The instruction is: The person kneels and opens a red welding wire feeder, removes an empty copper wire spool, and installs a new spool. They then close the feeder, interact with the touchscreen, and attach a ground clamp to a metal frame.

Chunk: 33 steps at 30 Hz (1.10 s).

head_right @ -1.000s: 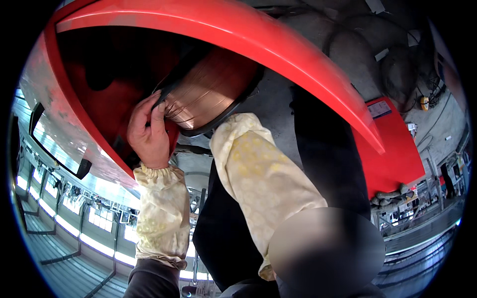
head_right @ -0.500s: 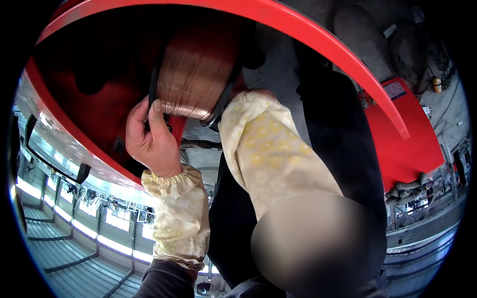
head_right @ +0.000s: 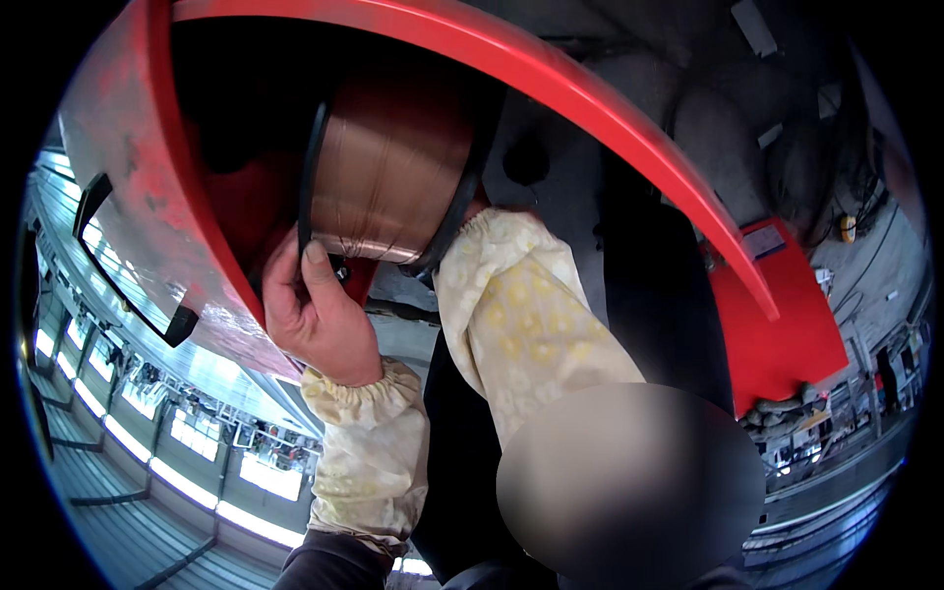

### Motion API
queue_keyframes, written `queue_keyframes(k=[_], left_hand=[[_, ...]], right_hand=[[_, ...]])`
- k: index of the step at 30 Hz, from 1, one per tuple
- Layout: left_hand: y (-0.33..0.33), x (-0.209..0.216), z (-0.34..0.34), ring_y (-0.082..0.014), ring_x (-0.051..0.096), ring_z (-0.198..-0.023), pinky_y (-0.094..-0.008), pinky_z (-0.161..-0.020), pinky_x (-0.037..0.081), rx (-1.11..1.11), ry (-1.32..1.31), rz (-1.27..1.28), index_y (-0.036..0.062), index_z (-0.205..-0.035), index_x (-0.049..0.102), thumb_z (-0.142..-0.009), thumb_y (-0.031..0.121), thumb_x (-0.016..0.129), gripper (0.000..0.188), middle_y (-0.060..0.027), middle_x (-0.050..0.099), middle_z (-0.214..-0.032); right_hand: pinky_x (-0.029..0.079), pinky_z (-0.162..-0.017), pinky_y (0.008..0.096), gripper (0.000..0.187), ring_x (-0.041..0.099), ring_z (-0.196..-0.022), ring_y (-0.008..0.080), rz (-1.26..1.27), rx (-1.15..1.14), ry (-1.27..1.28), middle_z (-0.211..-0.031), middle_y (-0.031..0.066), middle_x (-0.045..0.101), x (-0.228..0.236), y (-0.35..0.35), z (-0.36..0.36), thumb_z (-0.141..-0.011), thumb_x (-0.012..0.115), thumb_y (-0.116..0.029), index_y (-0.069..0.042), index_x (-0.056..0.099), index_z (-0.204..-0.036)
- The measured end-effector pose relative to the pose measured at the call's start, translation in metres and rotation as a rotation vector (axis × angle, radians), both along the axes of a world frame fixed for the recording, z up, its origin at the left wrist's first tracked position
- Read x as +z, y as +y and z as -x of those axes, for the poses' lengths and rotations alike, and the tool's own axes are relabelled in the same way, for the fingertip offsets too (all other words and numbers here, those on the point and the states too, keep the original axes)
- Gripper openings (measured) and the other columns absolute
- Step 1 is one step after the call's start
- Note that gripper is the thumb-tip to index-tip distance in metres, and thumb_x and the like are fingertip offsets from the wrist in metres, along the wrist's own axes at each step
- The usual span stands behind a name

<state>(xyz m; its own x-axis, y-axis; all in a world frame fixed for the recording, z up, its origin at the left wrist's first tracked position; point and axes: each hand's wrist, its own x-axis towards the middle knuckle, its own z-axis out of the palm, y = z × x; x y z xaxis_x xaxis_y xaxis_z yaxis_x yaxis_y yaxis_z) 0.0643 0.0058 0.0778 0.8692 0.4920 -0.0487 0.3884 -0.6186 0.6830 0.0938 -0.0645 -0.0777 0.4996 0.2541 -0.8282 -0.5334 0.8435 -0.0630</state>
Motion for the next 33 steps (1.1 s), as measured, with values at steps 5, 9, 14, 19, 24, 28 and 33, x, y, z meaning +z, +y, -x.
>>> queue_keyframes(k=[5, 9, 14, 19, 24, 28, 33], left_hand=[[-0.003, 0.009, 0.005, -0.0223, 0.061, -0.114, -0.0333, -0.1, 0.046, -0.018, 0.042, 0.032, -0.0065, -0.126, 0.061, -0.1, 0.003, 0.052, 0.029, -0.0168, 0.065, -0.126], [-0.003, 0.011, 0.002, -0.0249, 0.059, -0.118, -0.0349, -0.103, 0.044, 0.002, 0.051, 0.042, -0.004, -0.132, 0.057, -0.099, 0.005, 0.054, 0.034, -0.0163, 0.063, -0.129], [0.003, 0.006, 0.003, -0.0237, 0.06, -0.112, -0.0341, -0.1, 0.045, 0.066, 0.043, 0.085, -0.003, -0.135, 0.056, -0.098, 0.006, 0.055, 0.038, -0.0165, 0.063, -0.128], [0.007, 0.006, 0.011, -0.028, 0.061, -0.109, -0.0365, -0.099, 0.046, 0.156, 0.09, 0.044, -0.0081, -0.13, 0.057, -0.096, 0.009, 0.06, 0.038, -0.0211, 0.063, -0.124], [0.012, 0.004, 0.017, -0.0346, 0.059, -0.108, -0.0411, -0.1, 0.044, 0.159, 0.092, -0.038, -0.0116, -0.125, 0.057, -0.091, 0.017, 0.071, 0.046, -0.0247, 0.063, -0.118], [0.011, 0.003, 0.016, -0.0354, 0.057, -0.112, -0.043, -0.102, 0.043, 0.158, 0.096, -0.036, -0.0121, -0.126, 0.056, -0.086, 0.023, 0.077, 0.057, -0.0252, 0.061, -0.121], [0.017, -0.004, 0.018, -0.0352, 0.054, -0.119, -0.044, -0.106, 0.04, 0.102, 0.027, 0.005, -0.0107, -0.132, 0.05, -0.076, 0.033, 0.086, 0.079, -0.0248, 0.056, -0.128]], right_hand=[[0.047, -0.094, 0.0401, 0.048, 0.06, -0.112, 0.0254, 0.026, 0.07, -0.039, -0.123, 0.0121, 0.063, -0.002, 0.001, -0.013, -0.098, 0.051, -0.045, -0.006, 0.058, -0.126], [0.048, -0.093, 0.04, 0.047, 0.061, -0.11, 0.0255, 0.041, 0.108, -0.065, -0.122, 0.0121, 0.064, -0.004, 0.005, -0.022, -0.098, 0.051, -0.044, -0.006, 0.059, -0.125], [0.049, -0.091, 0.0399, 0.046, 0.061, -0.108, 0.0255, 0.038, 0.159, -0.095, -0.12, 0.0122, 0.065, -0.004, 0.013, -0.032, -0.098, 0.051, -0.043, -0.006, 0.06, -0.124], [0.049, -0.09, 0.0397, 0.045, 0.062, -0.107, 0.0255, 0.049, 0.186, -0.129, -0.118, 0.0122, 0.066, -0.005, 0.018, -0.041, -0.098, 0.052, -0.042, -0.006, 0.061, -0.123], [0.05, -0.088, 0.0396, 0.043, 0.063, -0.105, 0.0256, 0.048, 0.204, -0.15, -0.116, 0.0122, 0.066, -0.005, 0.029, -0.051, -0.098, 0.052, -0.041, -0.006, 0.062, -0.121], [0.051, -0.087, 0.0395, 0.042, 0.064, -0.103, 0.0256, 0.039, 0.212, -0.157, -0.115, 0.0123, 0.067, -0.003, 0.034, -0.052, -0.097, 0.052, -0.04, -0.006, 0.062, -0.12], [0.051, -0.085, 0.0394, 0.041, 0.064, -0.102, 0.0256, 0.03, 0.21, -0.173, -0.113, 0.0123, 0.068, 0.001, 0.046, -0.056, -0.097, 0.052, -0.039, -0.006, 0.063, -0.119]])
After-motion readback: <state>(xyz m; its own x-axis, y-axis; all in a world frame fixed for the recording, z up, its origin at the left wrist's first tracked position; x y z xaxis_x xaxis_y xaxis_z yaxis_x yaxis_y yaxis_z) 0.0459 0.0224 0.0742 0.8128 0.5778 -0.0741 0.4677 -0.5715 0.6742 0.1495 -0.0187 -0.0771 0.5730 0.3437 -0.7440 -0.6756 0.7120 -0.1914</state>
